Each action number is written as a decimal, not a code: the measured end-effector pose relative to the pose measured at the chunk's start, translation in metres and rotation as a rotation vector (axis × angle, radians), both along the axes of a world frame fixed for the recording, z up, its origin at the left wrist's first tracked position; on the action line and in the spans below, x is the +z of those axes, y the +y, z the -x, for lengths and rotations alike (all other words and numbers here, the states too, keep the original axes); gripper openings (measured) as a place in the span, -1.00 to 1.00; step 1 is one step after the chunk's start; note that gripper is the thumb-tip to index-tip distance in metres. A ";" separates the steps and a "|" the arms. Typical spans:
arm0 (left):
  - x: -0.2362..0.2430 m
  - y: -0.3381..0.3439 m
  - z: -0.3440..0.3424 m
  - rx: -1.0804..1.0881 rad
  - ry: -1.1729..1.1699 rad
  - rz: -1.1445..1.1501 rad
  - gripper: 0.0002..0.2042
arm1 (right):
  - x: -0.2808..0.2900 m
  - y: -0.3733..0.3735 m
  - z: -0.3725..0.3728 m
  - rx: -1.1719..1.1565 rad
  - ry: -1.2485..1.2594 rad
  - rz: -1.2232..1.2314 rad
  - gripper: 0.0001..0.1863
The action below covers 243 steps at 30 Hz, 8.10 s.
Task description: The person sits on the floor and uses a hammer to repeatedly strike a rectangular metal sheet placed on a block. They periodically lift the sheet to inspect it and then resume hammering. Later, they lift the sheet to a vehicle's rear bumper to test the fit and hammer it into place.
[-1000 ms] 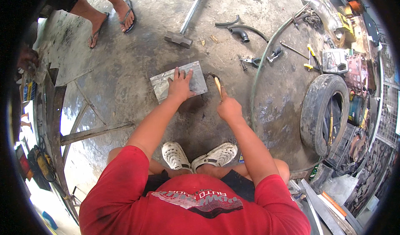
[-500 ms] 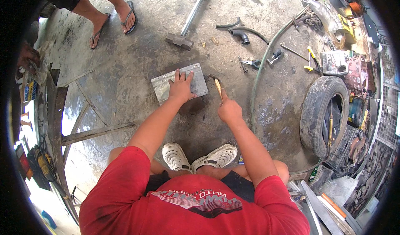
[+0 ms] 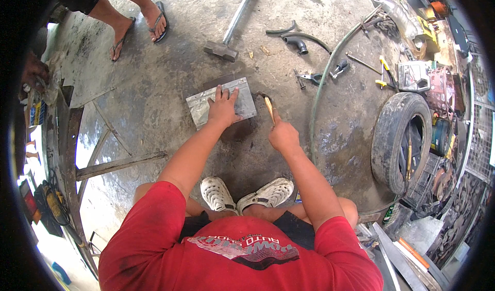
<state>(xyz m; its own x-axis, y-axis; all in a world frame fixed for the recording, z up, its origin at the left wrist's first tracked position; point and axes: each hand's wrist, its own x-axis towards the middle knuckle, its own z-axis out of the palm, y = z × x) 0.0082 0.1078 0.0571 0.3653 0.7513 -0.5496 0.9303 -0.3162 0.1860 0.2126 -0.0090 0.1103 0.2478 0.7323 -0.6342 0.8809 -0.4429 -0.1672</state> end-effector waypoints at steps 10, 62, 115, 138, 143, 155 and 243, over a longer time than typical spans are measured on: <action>-0.001 0.001 0.001 -0.010 0.009 0.009 0.12 | 0.005 0.001 0.002 -0.001 -0.003 0.013 -0.23; -0.005 -0.003 0.004 -0.042 -0.012 -0.021 0.05 | 0.002 0.001 0.004 0.004 -0.012 0.029 -0.20; 0.002 0.006 -0.001 0.115 0.095 0.110 0.28 | -0.025 -0.021 -0.016 -0.183 0.112 -0.101 -0.45; 0.002 0.008 -0.002 0.142 0.108 0.115 0.38 | -0.031 -0.029 -0.021 -0.191 0.095 -0.095 -0.58; 0.008 0.018 -0.011 0.156 0.130 0.177 0.41 | -0.031 -0.031 -0.019 -0.288 0.170 -0.305 -0.64; 0.000 0.018 -0.011 0.124 0.169 0.148 0.45 | -0.033 -0.008 0.023 -0.177 0.362 -0.600 -0.72; -0.003 0.031 -0.011 0.135 0.191 0.146 0.49 | -0.009 -0.027 0.009 -0.218 0.344 -1.046 -0.76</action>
<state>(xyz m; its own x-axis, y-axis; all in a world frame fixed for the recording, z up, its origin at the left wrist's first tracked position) 0.0191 0.1388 0.0543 0.1464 0.6940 -0.7049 0.9848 -0.1699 0.0373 0.2037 -0.0360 0.1017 0.3660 0.9070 0.2083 0.6369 -0.0809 -0.7667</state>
